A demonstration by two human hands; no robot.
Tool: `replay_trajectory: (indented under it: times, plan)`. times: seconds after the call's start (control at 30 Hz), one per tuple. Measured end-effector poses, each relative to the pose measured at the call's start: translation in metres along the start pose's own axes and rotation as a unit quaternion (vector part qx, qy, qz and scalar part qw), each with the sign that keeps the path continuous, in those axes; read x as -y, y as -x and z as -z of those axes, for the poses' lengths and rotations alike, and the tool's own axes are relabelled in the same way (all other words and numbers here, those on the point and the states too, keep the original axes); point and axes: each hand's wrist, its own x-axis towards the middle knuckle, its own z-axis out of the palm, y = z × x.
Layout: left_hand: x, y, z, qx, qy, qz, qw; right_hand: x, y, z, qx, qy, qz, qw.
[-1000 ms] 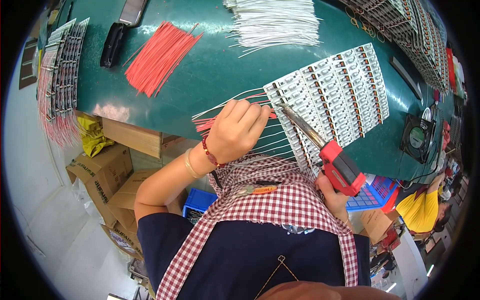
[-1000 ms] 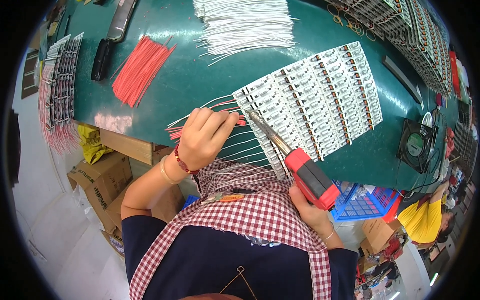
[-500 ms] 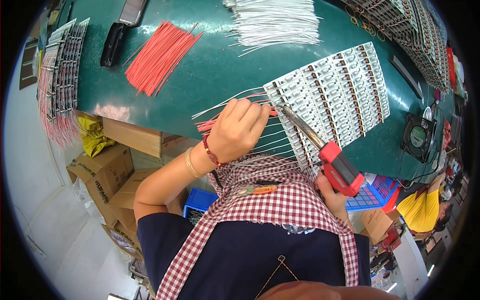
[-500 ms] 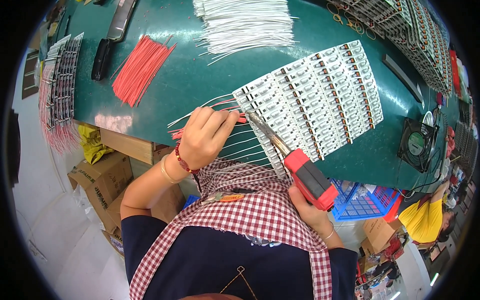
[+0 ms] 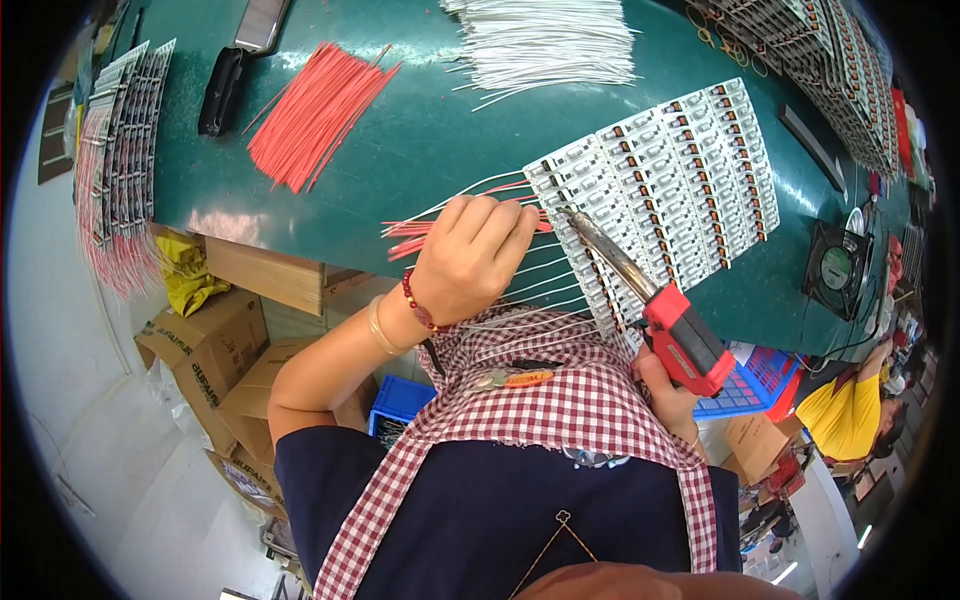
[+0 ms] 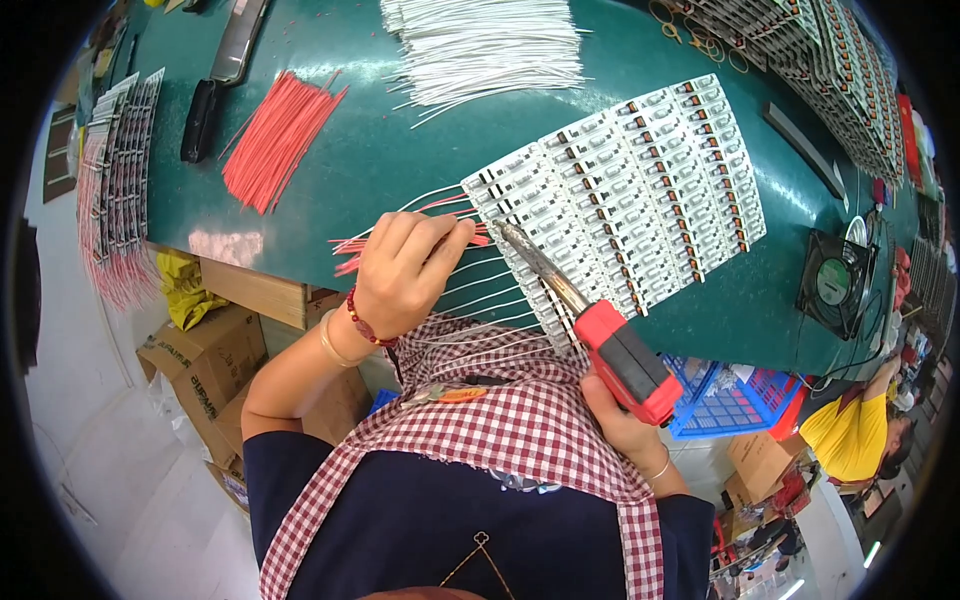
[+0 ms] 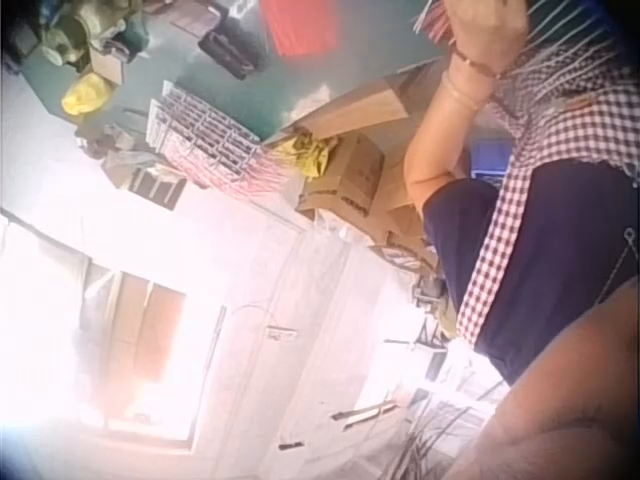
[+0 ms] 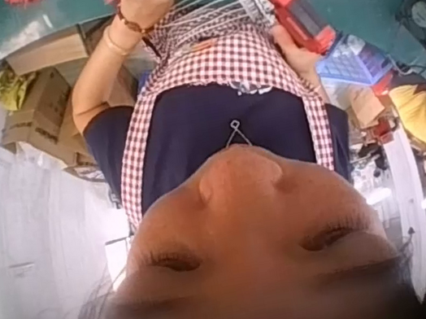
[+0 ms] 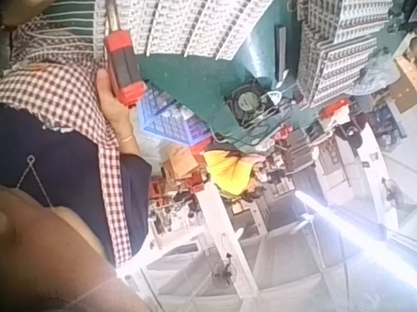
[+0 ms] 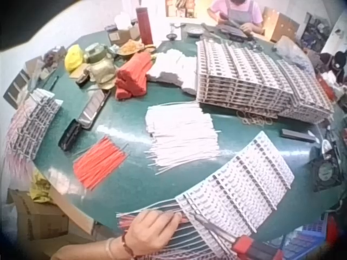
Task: The person solders wires onto circuit board panels using a soldering iron, sets aside a finished panel, and inserts and solders white and red wires onto a new panel.
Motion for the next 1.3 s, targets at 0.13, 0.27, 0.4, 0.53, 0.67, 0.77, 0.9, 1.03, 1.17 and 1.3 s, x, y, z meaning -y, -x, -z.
replay_trajectory:
  times: [0.13,0.27,0.4,0.53,0.67,0.77,0.9,1.03,1.17,1.3]
  plan:
    - [-0.003,0.001,0.003,-0.026,0.002,-0.035,0.999,-0.009,0.009,0.003,-0.005,-0.028,-0.009,1.0]
    - [-0.01,0.006,-0.002,0.009,0.01,-0.018,1.0,-0.01,0.011,0.004,-0.003,-0.012,0.002,1.0]
    - [-0.01,0.005,-0.002,0.016,0.022,-0.007,1.0,-0.007,0.008,0.004,0.004,0.016,-0.008,1.0]
    - [-0.01,0.004,-0.002,0.027,0.012,-0.005,1.0,-0.007,0.008,0.009,0.023,0.007,-0.029,0.999]
    - [-0.012,0.004,-0.003,0.027,0.01,-0.001,1.0,-0.008,0.008,0.009,0.034,0.006,-0.03,0.999]
    - [-0.012,0.003,-0.003,0.026,0.016,0.0,1.0,-0.008,0.009,0.008,0.02,-0.002,-0.018,1.0]
    - [-0.013,0.002,-0.002,0.032,0.015,0.002,0.999,-0.013,0.015,0.012,0.02,-0.052,-0.051,0.997]
    - [-0.013,0.002,-0.002,0.032,0.014,0.008,0.999,-0.009,0.014,0.009,0.009,-0.055,-0.04,0.998]
    - [-0.012,0.0,0.0,-0.011,0.028,0.0,1.0,-0.012,0.018,0.012,0.016,-0.083,-0.05,0.995]
    - [-0.019,0.002,0.004,-0.016,0.011,-0.018,1.0,-0.017,0.02,0.017,0.0,-0.062,-0.048,0.997]
